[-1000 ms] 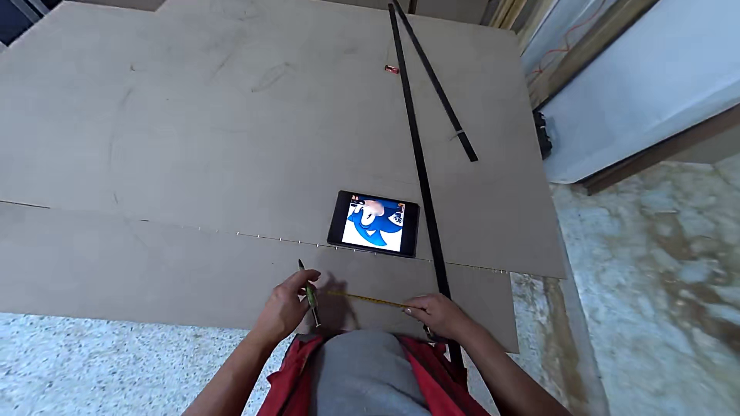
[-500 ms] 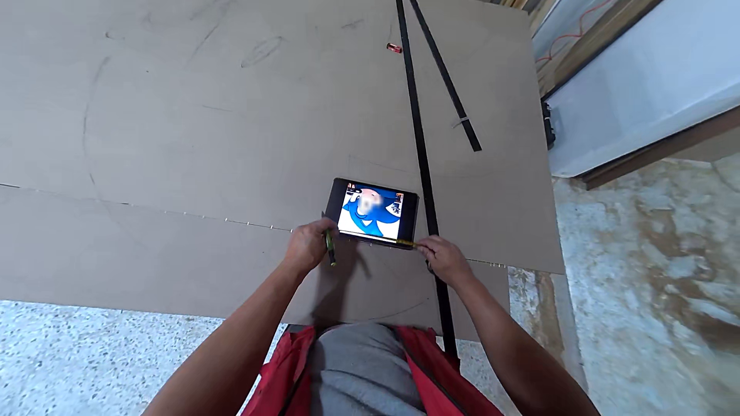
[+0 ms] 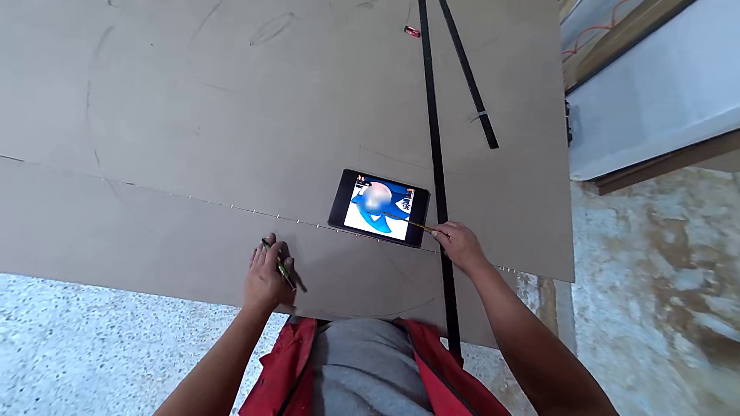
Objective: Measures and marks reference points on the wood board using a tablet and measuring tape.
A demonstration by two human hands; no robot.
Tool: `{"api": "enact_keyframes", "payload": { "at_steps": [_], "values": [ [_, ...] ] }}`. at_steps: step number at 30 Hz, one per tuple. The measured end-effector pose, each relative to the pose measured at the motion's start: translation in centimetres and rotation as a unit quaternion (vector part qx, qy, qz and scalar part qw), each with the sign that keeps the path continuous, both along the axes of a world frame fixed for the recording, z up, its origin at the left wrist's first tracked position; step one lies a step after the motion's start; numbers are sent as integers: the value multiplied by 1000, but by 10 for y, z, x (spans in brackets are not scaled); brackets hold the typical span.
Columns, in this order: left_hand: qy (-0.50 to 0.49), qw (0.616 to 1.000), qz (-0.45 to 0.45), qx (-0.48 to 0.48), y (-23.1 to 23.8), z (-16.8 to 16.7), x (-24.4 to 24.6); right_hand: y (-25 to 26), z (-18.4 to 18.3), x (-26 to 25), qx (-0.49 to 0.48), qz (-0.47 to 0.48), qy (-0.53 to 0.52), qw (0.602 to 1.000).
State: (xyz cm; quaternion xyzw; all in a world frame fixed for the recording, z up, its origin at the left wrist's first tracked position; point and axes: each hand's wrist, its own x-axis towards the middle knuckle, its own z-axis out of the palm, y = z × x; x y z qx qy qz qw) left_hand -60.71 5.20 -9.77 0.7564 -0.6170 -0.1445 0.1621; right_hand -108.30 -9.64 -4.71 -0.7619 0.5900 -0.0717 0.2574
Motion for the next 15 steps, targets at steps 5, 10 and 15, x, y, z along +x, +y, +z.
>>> {"api": "enact_keyframes", "payload": {
  "at_steps": [5,10,15],
  "values": [
    [-33,999,4,-39,7,-10,-5,-6,-7,7,-29,9,20,999],
    [-35,998,3,-53,9,-17,-1,-7,-7,11,-43,19,26,999],
    [-28,998,2,-53,9,-18,-1,-7,-9,7,-45,23,12,999]
  ]
}}
